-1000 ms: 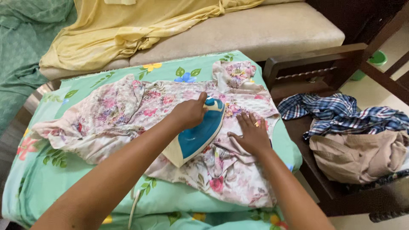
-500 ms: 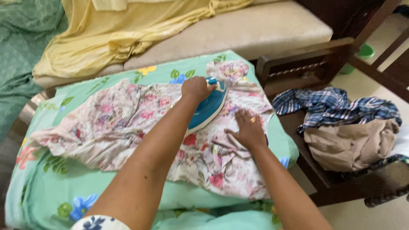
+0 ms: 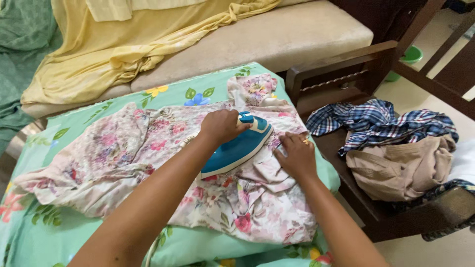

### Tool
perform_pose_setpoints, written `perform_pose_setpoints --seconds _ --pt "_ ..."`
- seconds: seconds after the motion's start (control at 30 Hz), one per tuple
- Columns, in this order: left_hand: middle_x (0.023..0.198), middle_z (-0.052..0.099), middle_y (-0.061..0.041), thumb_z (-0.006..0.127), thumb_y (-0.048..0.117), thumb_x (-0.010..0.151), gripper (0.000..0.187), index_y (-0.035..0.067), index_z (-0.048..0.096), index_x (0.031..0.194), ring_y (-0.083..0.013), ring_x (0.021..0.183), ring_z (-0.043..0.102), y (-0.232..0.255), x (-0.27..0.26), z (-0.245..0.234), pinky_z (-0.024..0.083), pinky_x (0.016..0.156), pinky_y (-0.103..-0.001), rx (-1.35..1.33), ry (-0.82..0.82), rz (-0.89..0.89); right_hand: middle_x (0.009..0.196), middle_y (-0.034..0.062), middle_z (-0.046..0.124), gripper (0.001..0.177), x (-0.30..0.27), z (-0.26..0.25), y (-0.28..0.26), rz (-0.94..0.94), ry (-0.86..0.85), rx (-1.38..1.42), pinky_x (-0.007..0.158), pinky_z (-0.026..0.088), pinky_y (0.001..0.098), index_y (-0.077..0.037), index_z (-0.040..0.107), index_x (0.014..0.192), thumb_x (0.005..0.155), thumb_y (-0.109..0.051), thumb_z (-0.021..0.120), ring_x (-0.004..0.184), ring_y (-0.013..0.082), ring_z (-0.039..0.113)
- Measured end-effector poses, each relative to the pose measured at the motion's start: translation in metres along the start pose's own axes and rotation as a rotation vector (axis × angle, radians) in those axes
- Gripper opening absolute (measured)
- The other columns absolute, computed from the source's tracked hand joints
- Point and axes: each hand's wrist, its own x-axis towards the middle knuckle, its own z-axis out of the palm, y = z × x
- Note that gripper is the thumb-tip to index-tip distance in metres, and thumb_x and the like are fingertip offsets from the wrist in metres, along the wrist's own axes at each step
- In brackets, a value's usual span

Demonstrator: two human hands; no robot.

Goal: The person irons a floral-patterned garment on a table using a blue and white electric iron. They repeatedly smooth the fabric, reposition the garment, and iron different sections, including the sleeves and body, while other clothes remain on a nearby chair.

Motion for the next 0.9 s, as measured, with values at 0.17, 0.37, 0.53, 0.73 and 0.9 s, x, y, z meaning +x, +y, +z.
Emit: perform_pose_setpoints --seconds 0.17,0.37,0.53,0.73,0.9 --pt "0.094 0.076 -0.020 0.062 0.067 0.086 0.063 0.008 0.072 0.103 -0.0388 0.087 0.073 0.016 0.048 0.008 0.057 0.077 -0.052 -0.013 0.021 -0.002 0.127 0.0057 0.067 0.052 0.000 0.002 0.003 0.073 -0.044 0.074 0.100 0.042 0.0468 -0.011 0.071 0.122 0.084 -0.047 0.070 0.120 0.0260 0.061" --pt "0.099 0.075 -0.018 0.060 0.069 0.089 0.063 0.009 0.074 0.102 -0.0369 0.092 0.074 0.018 0.068 0.003 0.057 0.082 -0.051 0.014 -0.077 0.030 0.131 0.0092 0.063 0.034 0.000 0.010 0.009 0.131 -0.019 -0.115 0.111 0.040 0.0520 -0.012 0.065 0.125 0.101 -0.036 0.063 0.126 0.0240 0.058" --pt "0.092 0.075 -0.018 0.062 0.068 0.087 0.060 0.010 0.071 0.100 -0.0390 0.088 0.073 0.021 0.042 0.001 0.057 0.077 -0.053 0.006 -0.040 0.147 0.136 0.0150 0.056 0.059 0.013 0.016 0.034 0.480 0.163 -0.043 0.100 0.034 0.0650 -0.011 0.058 0.130 0.078 -0.032 0.075 0.130 0.0371 0.049" --pt "0.086 0.075 -0.018 0.062 0.068 0.086 0.059 0.011 0.069 0.098 -0.0401 0.082 0.072 0.023 0.021 -0.001 0.056 0.072 -0.054 -0.014 -0.036 0.170 0.124 0.0120 0.063 0.026 0.034 0.037 0.056 0.508 0.192 0.175 0.092 0.049 0.0535 -0.018 0.069 0.110 0.085 -0.022 0.074 0.114 0.0385 0.060" --pt "0.082 0.074 -0.017 0.062 0.069 0.085 0.058 0.012 0.070 0.096 -0.0404 0.078 0.071 0.015 0.031 -0.003 0.055 0.071 -0.054 -0.015 -0.052 0.217 0.114 0.0143 0.066 0.013 0.032 0.043 0.058 0.535 0.290 0.299 0.088 0.053 0.0487 -0.013 0.070 0.104 0.091 -0.013 0.069 0.103 0.0384 0.067"
